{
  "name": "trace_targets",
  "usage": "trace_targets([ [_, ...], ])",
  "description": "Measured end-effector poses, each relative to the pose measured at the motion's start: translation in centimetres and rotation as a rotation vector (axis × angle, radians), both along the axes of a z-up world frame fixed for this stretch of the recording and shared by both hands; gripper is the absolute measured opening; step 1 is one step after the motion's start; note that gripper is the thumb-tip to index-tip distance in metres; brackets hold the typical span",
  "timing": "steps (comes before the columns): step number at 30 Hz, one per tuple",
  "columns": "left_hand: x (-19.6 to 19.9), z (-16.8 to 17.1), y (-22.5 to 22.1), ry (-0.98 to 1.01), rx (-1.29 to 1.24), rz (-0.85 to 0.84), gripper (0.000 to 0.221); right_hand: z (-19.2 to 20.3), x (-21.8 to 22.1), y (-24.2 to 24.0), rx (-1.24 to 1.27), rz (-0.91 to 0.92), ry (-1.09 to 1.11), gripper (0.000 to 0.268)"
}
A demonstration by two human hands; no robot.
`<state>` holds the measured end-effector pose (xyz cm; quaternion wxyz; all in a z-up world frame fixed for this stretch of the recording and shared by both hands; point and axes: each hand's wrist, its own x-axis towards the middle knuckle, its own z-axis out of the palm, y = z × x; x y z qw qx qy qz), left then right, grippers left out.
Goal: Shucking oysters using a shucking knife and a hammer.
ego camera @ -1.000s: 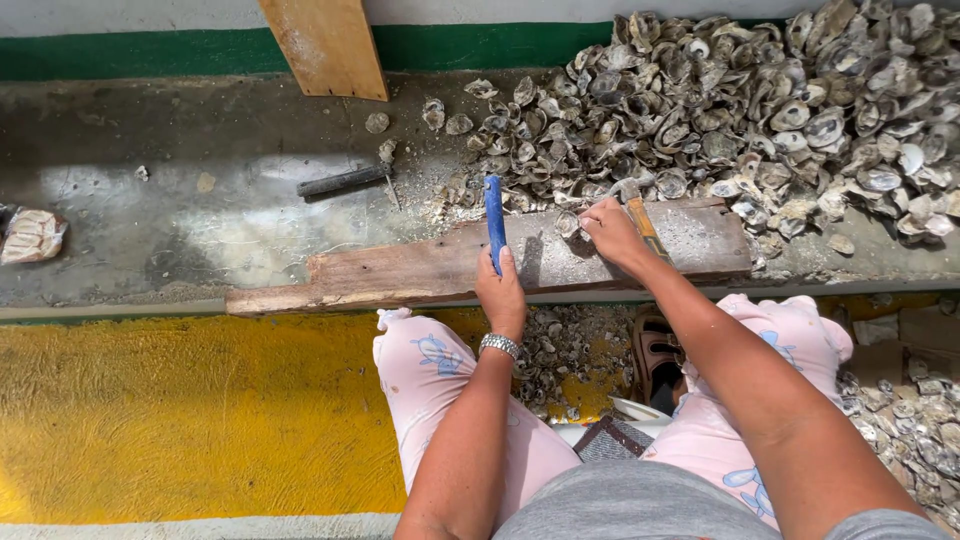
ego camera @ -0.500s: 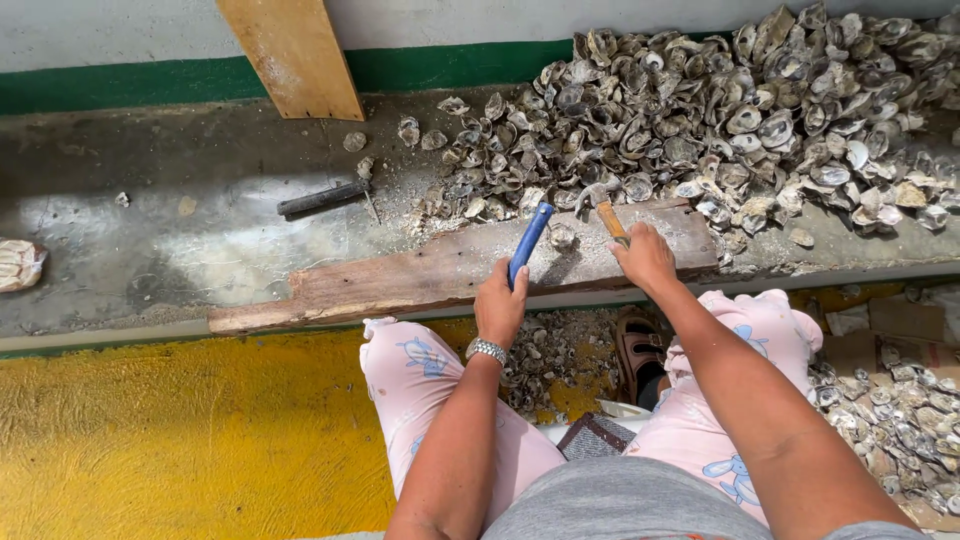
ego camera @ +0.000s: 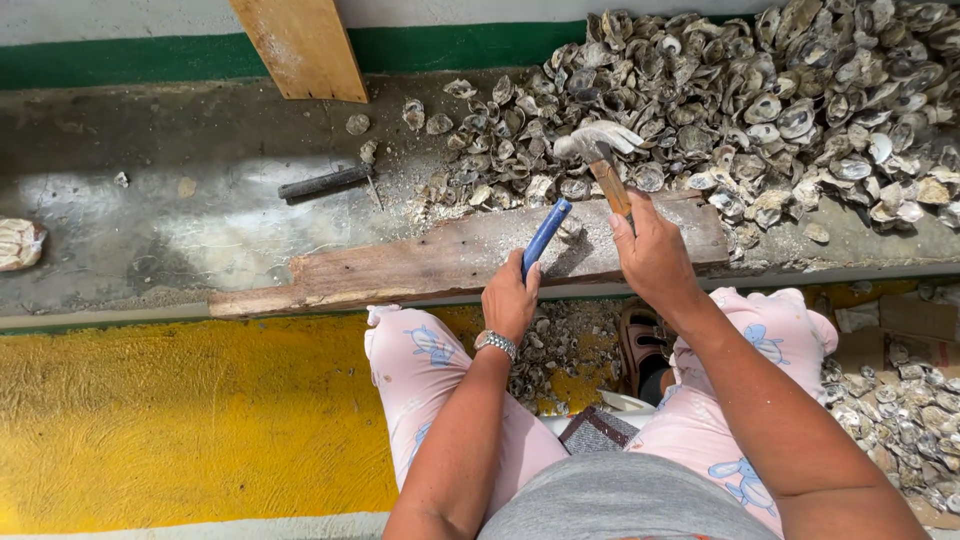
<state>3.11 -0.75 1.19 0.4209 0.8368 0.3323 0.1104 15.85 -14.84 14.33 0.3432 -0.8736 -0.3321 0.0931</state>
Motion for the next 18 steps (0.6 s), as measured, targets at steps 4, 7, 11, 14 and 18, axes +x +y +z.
trace_targets([
  [4, 0.1, -1.7, -0.2, -0.091, 0.040, 0.025, 0.039, 0.4, -1.2, -0.1, 0.148, 0.105, -0.358, 0.039],
  [7, 0.0, -2.7, -0.1, -0.049, 0.096, -0.016, 0.041, -1.4, 0.1, -0.2, -0.339, 0.076, -0.075, 0.033],
  [11, -0.4, -2.2, -0.4, -0.071, 0.097, -0.016, 0.040, -5.3, 2.1, -2.0, -0.418, 0.018, -0.069, 0.029],
  [14, -0.1, -2.9, -0.3, -0.066, 0.108, -0.018, 0.040, -5.3, 2.1, -2.7, -0.330, -0.071, -0.035, 0.034],
  [18, 0.1, -2.0, -0.1, -0.020, 0.057, -0.017, 0.037, -1.9, -0.3, -3.4, 0.005, -0.051, -0.213, 0.041],
])
